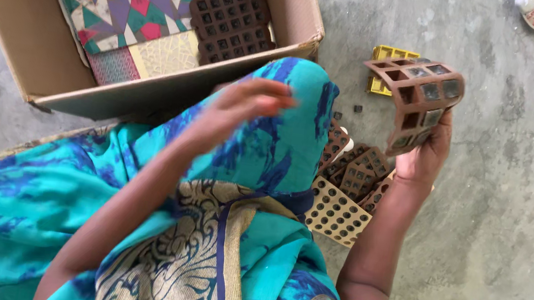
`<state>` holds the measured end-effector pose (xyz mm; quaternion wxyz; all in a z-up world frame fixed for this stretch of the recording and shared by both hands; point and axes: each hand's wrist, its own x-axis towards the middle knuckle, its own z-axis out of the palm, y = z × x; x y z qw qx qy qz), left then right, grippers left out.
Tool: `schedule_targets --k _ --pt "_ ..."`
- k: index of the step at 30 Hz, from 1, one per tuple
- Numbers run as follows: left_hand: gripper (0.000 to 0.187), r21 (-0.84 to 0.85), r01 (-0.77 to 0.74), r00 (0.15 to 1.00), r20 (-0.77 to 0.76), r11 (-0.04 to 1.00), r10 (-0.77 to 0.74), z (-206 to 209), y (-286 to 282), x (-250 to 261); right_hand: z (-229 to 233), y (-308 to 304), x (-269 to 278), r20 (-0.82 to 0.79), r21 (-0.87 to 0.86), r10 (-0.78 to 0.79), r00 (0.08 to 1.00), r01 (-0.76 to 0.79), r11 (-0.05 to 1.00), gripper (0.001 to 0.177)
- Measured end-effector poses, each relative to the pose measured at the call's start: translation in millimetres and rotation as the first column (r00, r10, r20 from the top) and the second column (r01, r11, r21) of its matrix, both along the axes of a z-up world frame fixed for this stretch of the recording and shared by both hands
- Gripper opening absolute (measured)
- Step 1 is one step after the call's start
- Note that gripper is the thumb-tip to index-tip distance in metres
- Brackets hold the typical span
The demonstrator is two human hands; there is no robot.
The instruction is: The person sits on the floor and assembles small dark square pieces into brown grid-like molds. They repeatedly pick up pieces from the floor, insert them into the mold cavities, and place the filled molds into a cardboard box.
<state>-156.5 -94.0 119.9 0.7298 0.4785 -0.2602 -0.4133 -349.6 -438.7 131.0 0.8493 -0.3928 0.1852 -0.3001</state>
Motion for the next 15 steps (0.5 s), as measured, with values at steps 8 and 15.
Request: schedule_targets --k 8,15 --pt "0.058 -0.157 -0.001 0.799 -0.594 0.988 -0.093 -22 -170 -84 -27 46 -25 -0.400 -0.404 -0.158 0.903 -0.019 0.915 0.044" --pt "0.055 -0.146 -0.071 0.924 -0.382 0.987 0.010 -66 -185 -104 -48 85 -44 -0.270 -0.865 -0.587 0.763 0.075 0.495 0.034"
